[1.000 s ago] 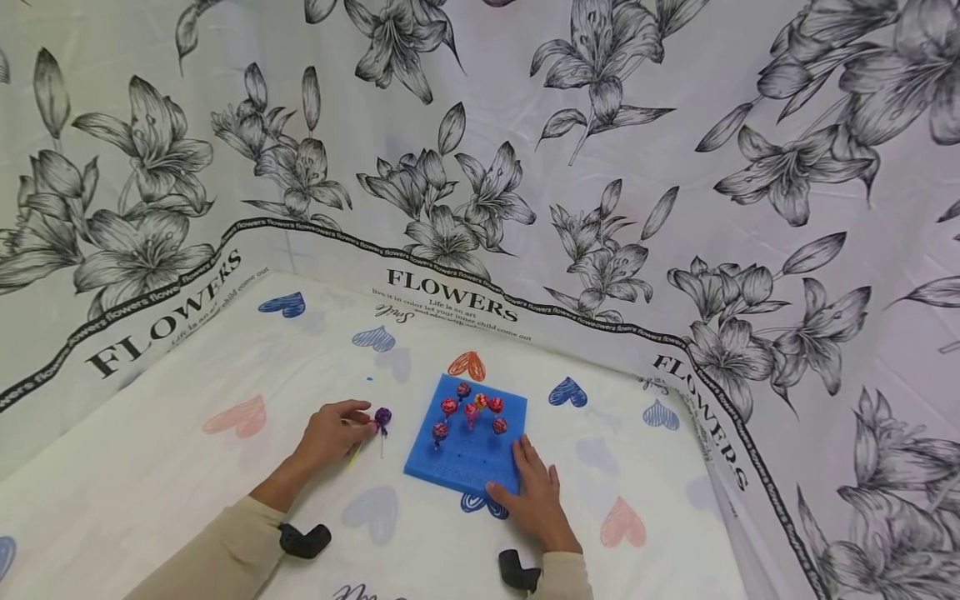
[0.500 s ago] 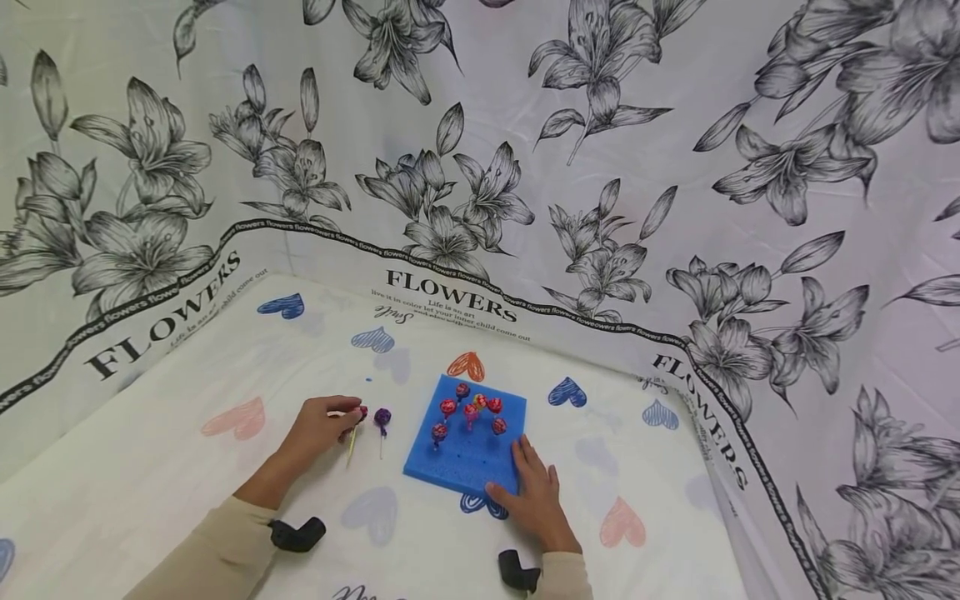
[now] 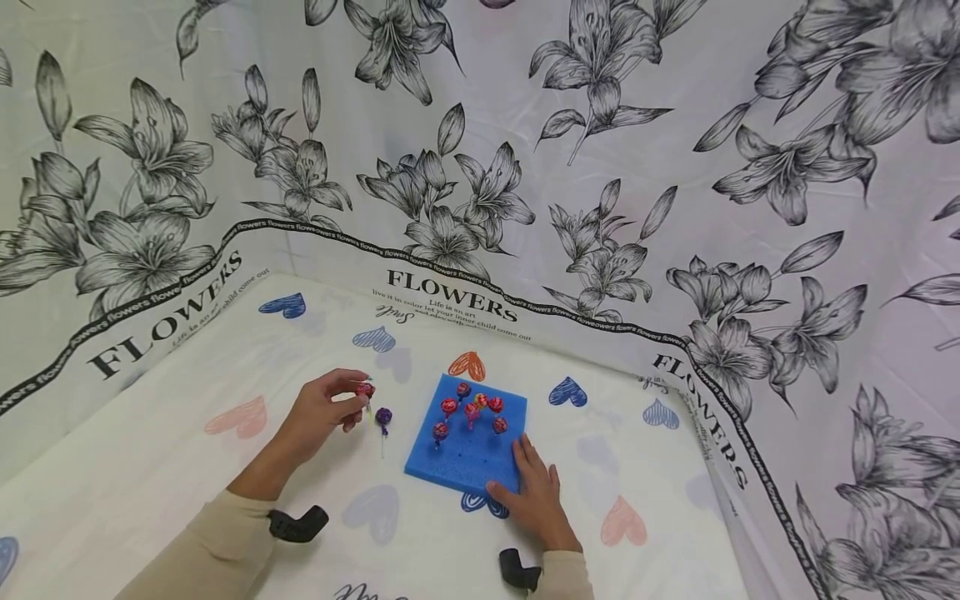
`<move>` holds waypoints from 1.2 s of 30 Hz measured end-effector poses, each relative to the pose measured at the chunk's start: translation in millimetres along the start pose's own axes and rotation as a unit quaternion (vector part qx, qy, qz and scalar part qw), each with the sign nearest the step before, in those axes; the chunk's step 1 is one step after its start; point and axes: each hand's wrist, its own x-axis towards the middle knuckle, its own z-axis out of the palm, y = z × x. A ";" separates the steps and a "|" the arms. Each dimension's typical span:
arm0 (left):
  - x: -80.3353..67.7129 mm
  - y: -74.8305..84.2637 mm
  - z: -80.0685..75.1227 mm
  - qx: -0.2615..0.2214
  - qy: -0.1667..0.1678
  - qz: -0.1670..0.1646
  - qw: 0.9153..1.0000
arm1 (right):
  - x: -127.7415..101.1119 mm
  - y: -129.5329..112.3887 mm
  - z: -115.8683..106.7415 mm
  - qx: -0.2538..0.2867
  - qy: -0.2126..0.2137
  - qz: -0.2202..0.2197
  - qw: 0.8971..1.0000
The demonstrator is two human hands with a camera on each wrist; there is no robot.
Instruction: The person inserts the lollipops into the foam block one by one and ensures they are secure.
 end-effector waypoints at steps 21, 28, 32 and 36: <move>5.4 34.6 68.7 -0.029 -0.119 0.047 0.991 | 0.5 3.2 0.1 -0.001 -0.003 -0.003 1.000; 5.5 29.0 88.6 -0.016 -0.139 0.056 0.989 | 2.8 3.7 0.2 -0.004 -0.006 0.003 1.000; 7.7 22.2 94.3 -0.004 -0.141 0.054 0.988 | 1.8 2.4 0.2 -0.003 -0.004 0.003 1.000; 10.3 15.6 99.5 0.044 -0.150 0.075 0.985 | 0.9 1.4 -0.1 -0.005 0.000 0.001 1.000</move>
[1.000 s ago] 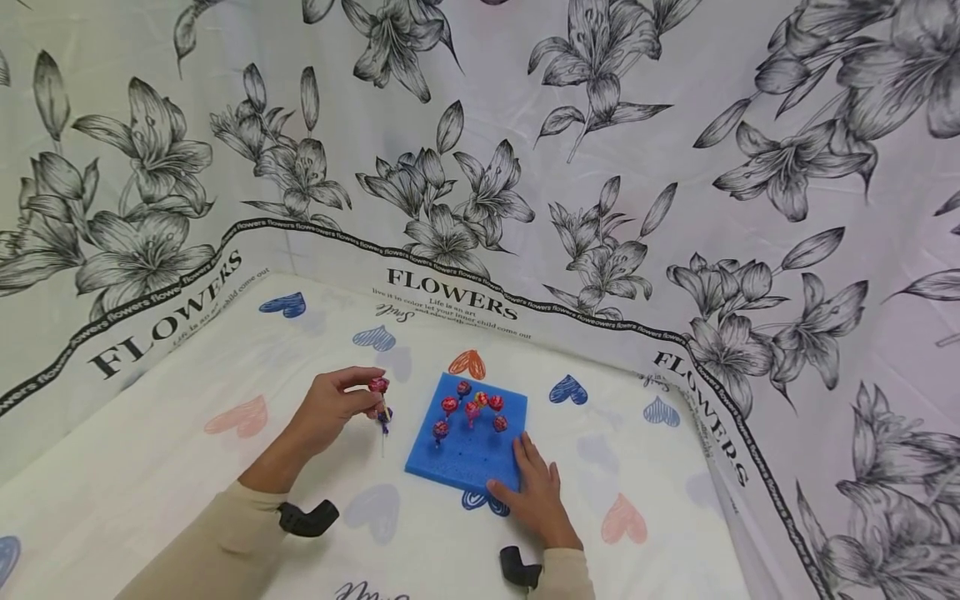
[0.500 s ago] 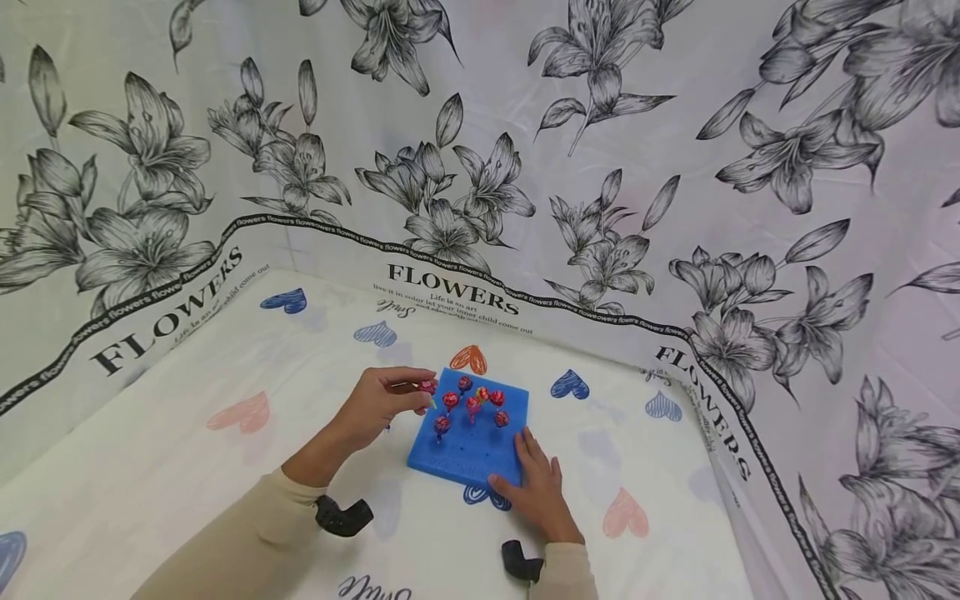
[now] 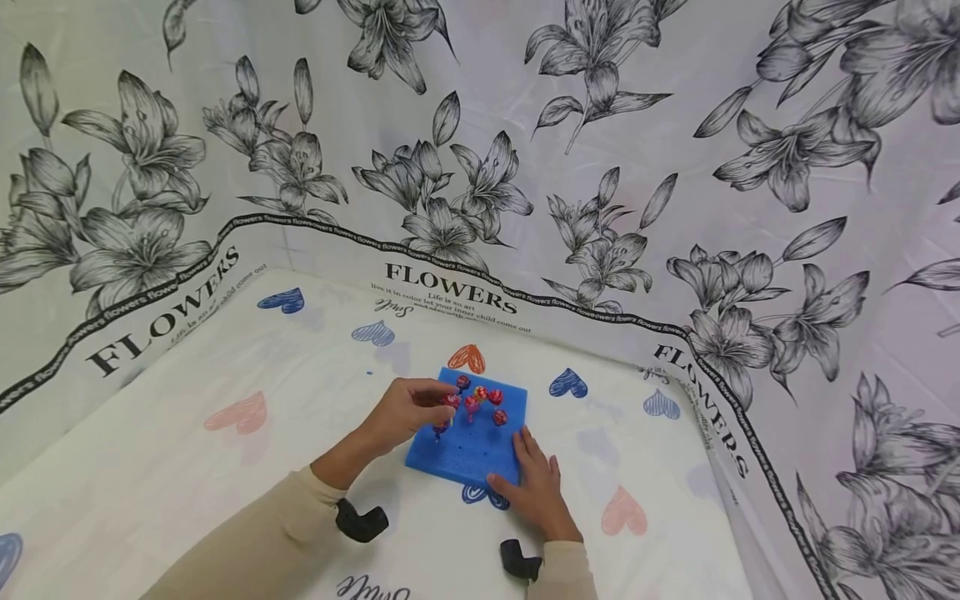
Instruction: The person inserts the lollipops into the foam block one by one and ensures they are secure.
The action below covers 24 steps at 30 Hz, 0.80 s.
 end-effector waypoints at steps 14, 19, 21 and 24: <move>1.8 -26.7 16.1 0.083 0.016 0.007 0.996 | 1.8 1.9 -0.9 -0.007 -0.005 -0.006 1.000; 3.6 -37.8 20.1 0.073 0.012 0.001 0.997 | 2.0 2.5 -1.3 -0.008 -0.005 -0.009 1.000; 3.6 -40.8 21.4 0.075 0.014 -0.009 0.997 | 1.7 2.6 -1.2 -0.007 -0.006 -0.008 1.000; 2.9 -43.8 22.8 0.082 0.015 -0.021 0.996 | 0.9 2.2 -1.2 -0.004 -0.003 -0.007 1.000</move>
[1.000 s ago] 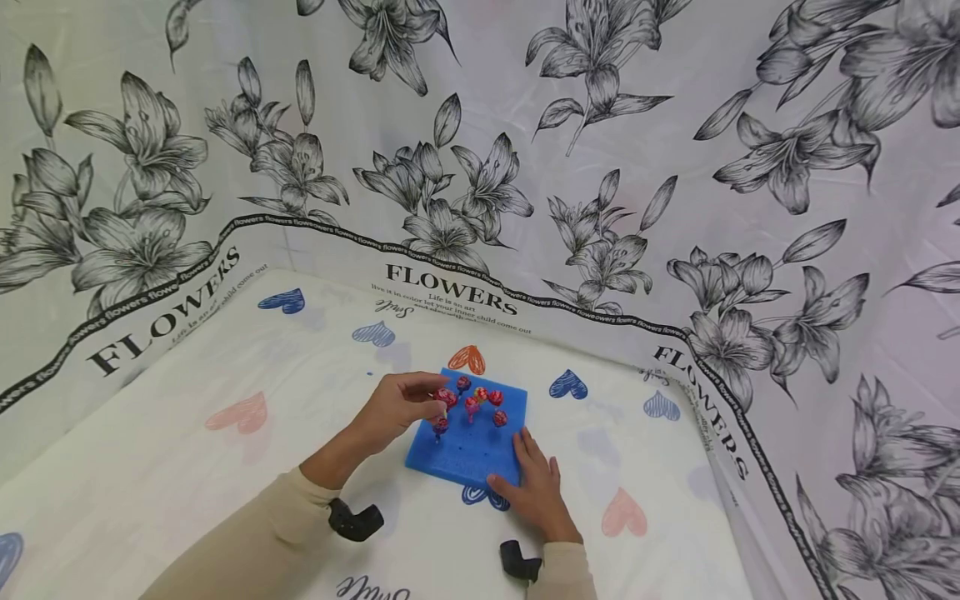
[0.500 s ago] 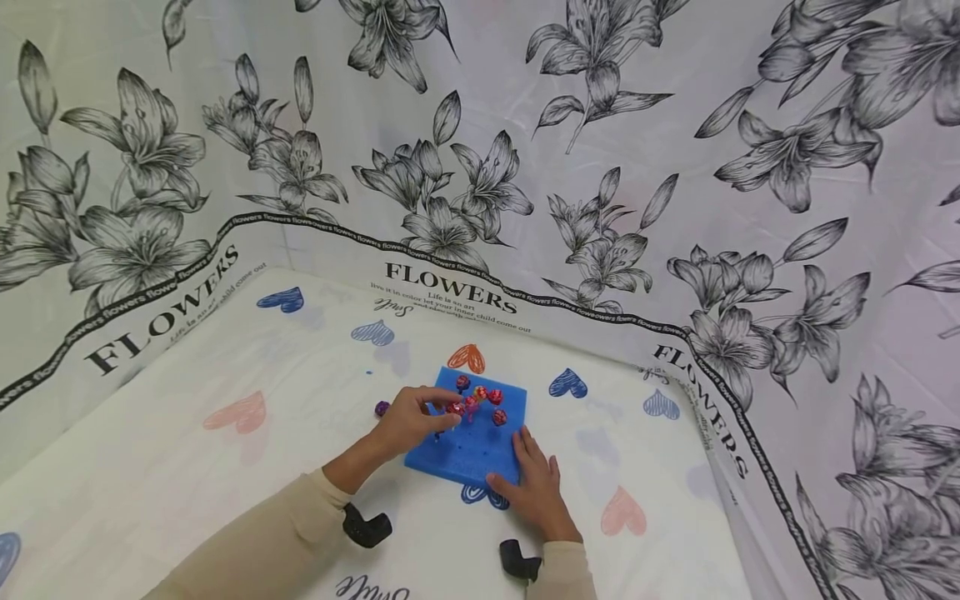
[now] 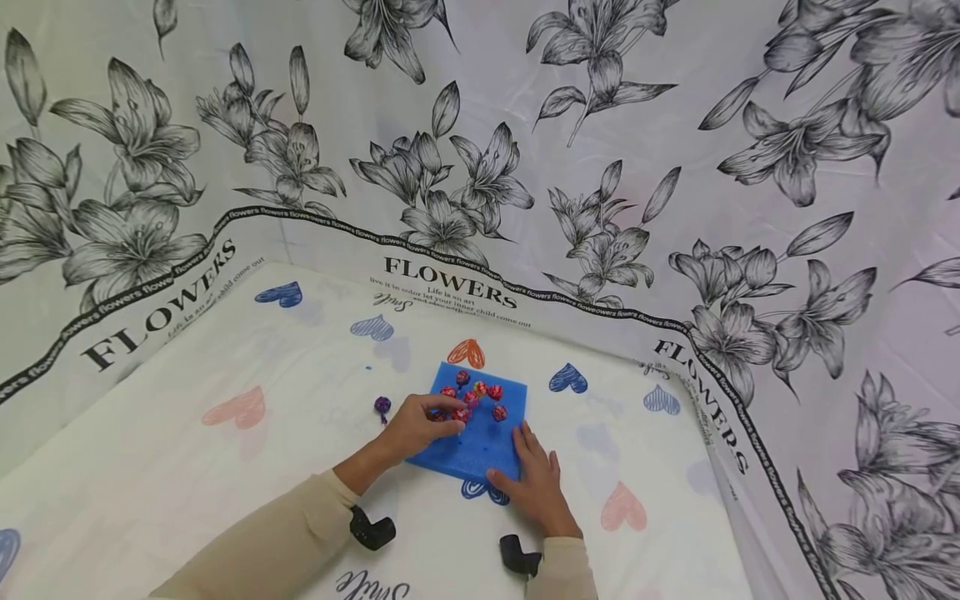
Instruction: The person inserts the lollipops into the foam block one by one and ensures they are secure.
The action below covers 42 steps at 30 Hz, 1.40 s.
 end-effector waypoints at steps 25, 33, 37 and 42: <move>-0.6 -1.7 3.4 -0.003 -0.027 -0.010 1.000 | 1.9 -2.9 -3.0 -0.001 -0.011 0.005 1.000; -1.0 -1.3 1.1 0.005 -0.033 -0.021 0.999 | 0.6 -4.7 -3.8 0.004 -0.007 0.005 1.000; -1.4 0.0 -0.2 0.010 -0.032 -0.023 0.999 | 1.5 -4.5 -3.8 0.002 -0.005 0.004 1.000; -2.5 0.8 0.1 0.010 -0.035 -0.025 0.999 | 1.5 -4.8 -3.5 -0.004 -0.013 0.010 1.000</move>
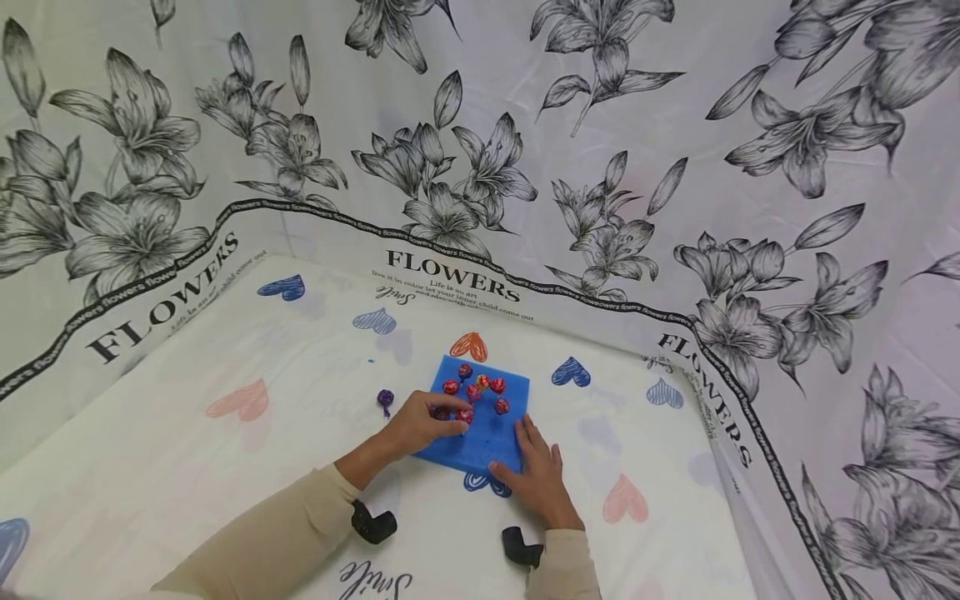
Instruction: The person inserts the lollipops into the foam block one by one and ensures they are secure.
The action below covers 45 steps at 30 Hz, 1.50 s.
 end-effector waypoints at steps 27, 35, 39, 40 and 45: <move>-1.2 -4.6 0.2 0.073 -0.019 0.011 0.997 | -1.8 -0.9 -0.5 0.003 0.004 -0.005 1.000; -2.4 -7.0 -6.1 0.069 -0.009 0.036 0.997 | -2.4 -0.4 0.4 0.001 -0.003 -0.001 1.000; -2.9 -4.3 -16.1 0.054 0.014 0.053 0.997 | -2.2 -1.5 0.4 0.002 -0.003 -0.001 1.000; -2.7 -3.4 -19.3 0.053 0.025 0.055 0.997 | -2.0 -1.5 0.4 0.001 -0.002 -0.001 1.000; -0.8 0.7 -36.8 0.056 0.086 0.069 0.992 | -0.9 -1.7 -0.8 -0.005 0.003 0.001 1.000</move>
